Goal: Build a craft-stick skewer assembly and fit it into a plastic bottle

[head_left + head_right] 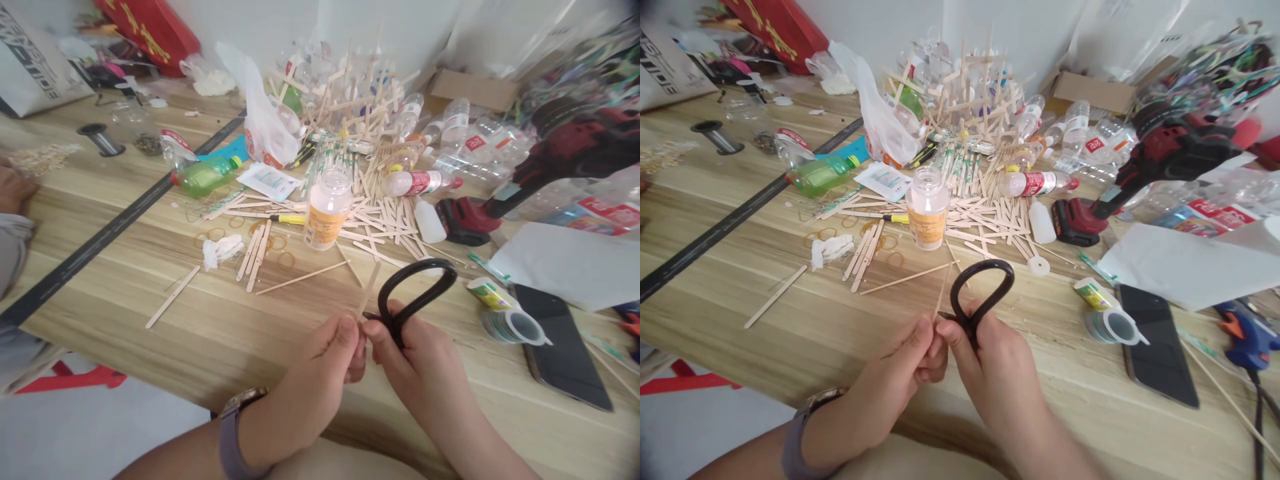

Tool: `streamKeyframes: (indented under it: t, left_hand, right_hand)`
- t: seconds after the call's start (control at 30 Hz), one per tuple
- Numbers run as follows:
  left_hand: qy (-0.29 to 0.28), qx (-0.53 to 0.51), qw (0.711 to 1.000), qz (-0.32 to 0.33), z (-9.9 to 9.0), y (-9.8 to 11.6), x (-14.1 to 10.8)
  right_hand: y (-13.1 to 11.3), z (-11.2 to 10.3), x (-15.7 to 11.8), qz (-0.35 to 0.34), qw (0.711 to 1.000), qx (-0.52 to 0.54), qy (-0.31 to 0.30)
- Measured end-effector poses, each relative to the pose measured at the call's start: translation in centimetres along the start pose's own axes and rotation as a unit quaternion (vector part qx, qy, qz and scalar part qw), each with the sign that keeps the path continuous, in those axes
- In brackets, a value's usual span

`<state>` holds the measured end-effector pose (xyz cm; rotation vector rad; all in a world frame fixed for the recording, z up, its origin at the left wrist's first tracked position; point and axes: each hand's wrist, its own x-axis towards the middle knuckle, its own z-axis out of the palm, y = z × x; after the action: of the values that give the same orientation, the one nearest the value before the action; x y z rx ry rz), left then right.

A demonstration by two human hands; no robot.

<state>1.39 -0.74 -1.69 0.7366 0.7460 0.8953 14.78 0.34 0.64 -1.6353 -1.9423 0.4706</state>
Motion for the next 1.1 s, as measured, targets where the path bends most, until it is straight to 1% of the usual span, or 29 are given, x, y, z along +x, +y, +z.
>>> streamKeyframes:
  t: [0.07, 0.13, 0.2, 0.27, 0.33, 0.4, 0.47, 0.5, 0.53, 0.57, 0.63, 0.67, 0.7, 0.73, 0.83, 0.9, 0.93, 1.0, 1.1]
  left_hand:
    - [0.008, 0.090, 0.995, 0.029, 0.0, 0.0, -0.2]
    - [0.006, 0.166, 0.984, 0.061, 0.1, 0.4, -0.4]
    - [-0.010, 0.216, 0.973, 0.087, 0.2, 0.8, -0.5]
    - [-0.008, 0.264, 0.959, 0.102, 0.4, 1.2, -0.6]
    - [0.020, 0.311, 0.944, 0.112, 0.5, 1.3, -0.6]
    - [0.056, 0.343, 0.930, 0.116, 0.6, 1.2, -0.6]
    - [0.087, 0.352, 0.925, 0.108, 0.5, 1.0, -0.4]
    - [0.107, 0.351, 0.925, 0.100, 0.3, 1.1, -0.3]
    - [0.129, 0.346, 0.925, 0.089, 0.0, 1.1, -0.2]
    - [0.151, 0.339, 0.926, 0.077, -0.3, 1.3, 0.0]
    - [0.178, 0.322, 0.928, 0.055, -1.3, 1.9, 0.1]
    - [0.179, 0.318, 0.930, 0.047, -1.9, 2.2, 0.2]
    - [0.173, 0.319, 0.931, 0.041, -2.5, 2.5, 0.1]
    - [0.171, 0.325, 0.929, 0.038, -3.0, 2.8, 0.0]
    - [0.154, 0.351, 0.923, 0.015, -4.4, 3.5, -0.6]
    - [0.129, 0.368, 0.921, -0.012, -5.1, 3.6, -1.2]
    - [0.120, 0.377, 0.918, -0.024, -5.4, 3.6, -1.4]
    - [0.119, 0.394, 0.911, -0.036, -6.0, 3.5, -1.9]
    - [0.134, 0.413, 0.900, -0.037, -6.7, 3.4, -2.5]
  right_hand:
    - [-0.2, 0.0, -0.1, 0.033, 0.997, 0.062, -0.019]
    - [-0.3, 0.1, -0.4, 0.077, 0.987, 0.131, -0.043]
    - [-0.5, 0.1, -0.7, 0.128, 0.969, 0.199, -0.075]
    - [-0.5, 0.2, -0.9, 0.163, 0.943, 0.264, -0.123]
    - [-0.5, 0.5, -1.1, 0.181, 0.911, 0.330, -0.167]
    - [-0.3, 0.7, -1.1, 0.179, 0.884, 0.380, -0.204]
    - [0.1, 0.8, -1.0, 0.186, 0.865, 0.408, -0.223]
    - [0.3, 0.7, -0.9, 0.190, 0.862, 0.411, -0.229]
    - [0.5, 0.4, -0.7, 0.190, 0.865, 0.404, -0.230]
    - [0.8, 0.1, -0.5, 0.184, 0.878, 0.381, -0.226]
    - [1.5, -0.9, -0.1, 0.152, 0.923, 0.286, -0.206]
    - [1.9, -1.5, 0.1, 0.135, 0.944, 0.223, -0.201]
    - [2.4, -2.0, 0.3, 0.125, 0.959, 0.166, -0.194]
    - [2.9, -2.4, 0.4, 0.116, 0.965, 0.127, -0.197]
    - [4.9, -3.2, 0.3, 0.116, 0.971, 0.045, -0.202]
    - [6.6, -3.4, 0.1, 0.112, 0.977, -0.018, -0.180]
    - [7.5, -3.5, 0.1, 0.097, 0.982, -0.052, -0.151]
    - [9.3, -3.6, 0.0, 0.079, 0.984, -0.088, -0.135]
    - [11.4, -3.8, -0.1, 0.073, 0.982, -0.123, -0.127]
